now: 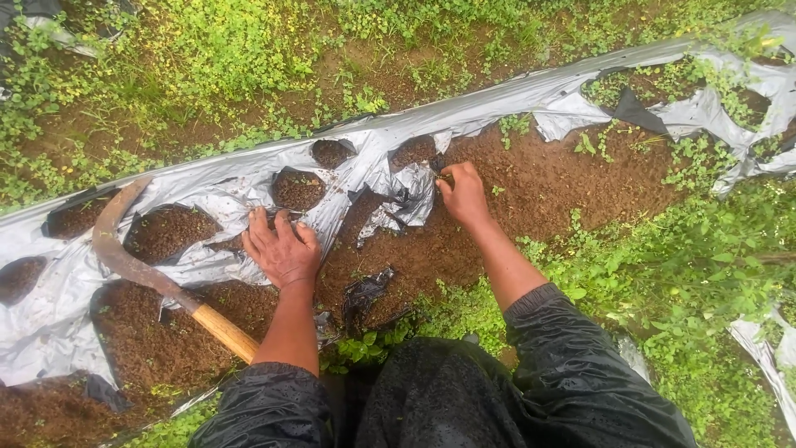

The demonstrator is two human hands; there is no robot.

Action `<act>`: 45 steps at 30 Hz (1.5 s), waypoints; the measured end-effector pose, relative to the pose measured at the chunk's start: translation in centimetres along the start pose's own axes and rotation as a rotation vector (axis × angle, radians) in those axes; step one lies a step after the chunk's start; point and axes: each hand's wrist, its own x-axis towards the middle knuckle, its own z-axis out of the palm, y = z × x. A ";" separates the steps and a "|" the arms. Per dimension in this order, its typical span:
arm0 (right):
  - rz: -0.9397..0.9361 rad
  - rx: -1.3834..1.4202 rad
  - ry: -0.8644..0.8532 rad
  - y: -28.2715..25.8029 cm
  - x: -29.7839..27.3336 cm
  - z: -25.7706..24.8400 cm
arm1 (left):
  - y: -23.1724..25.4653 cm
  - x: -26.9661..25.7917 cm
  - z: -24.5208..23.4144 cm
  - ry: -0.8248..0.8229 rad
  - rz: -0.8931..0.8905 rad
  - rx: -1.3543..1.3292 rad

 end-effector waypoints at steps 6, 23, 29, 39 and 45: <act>-0.193 -0.185 -0.014 -0.4 0.9 0.0 | 0.1 0.1 -0.1 0.001 0.003 0.007; 0.492 0.087 -0.123 3.0 -6.1 -7.2 | -0.3 -0.1 0.1 0.018 0.032 0.000; 0.438 0.118 -0.089 -1.0 -7.3 -5.9 | -0.3 0.1 -0.2 0.040 0.057 -0.010; 0.313 0.104 0.115 3.9 -7.1 -0.7 | -0.4 -0.1 0.0 0.058 0.060 0.013; 0.497 0.143 0.172 2.3 -8.1 -3.1 | -0.1 0.2 -0.4 0.047 0.059 0.019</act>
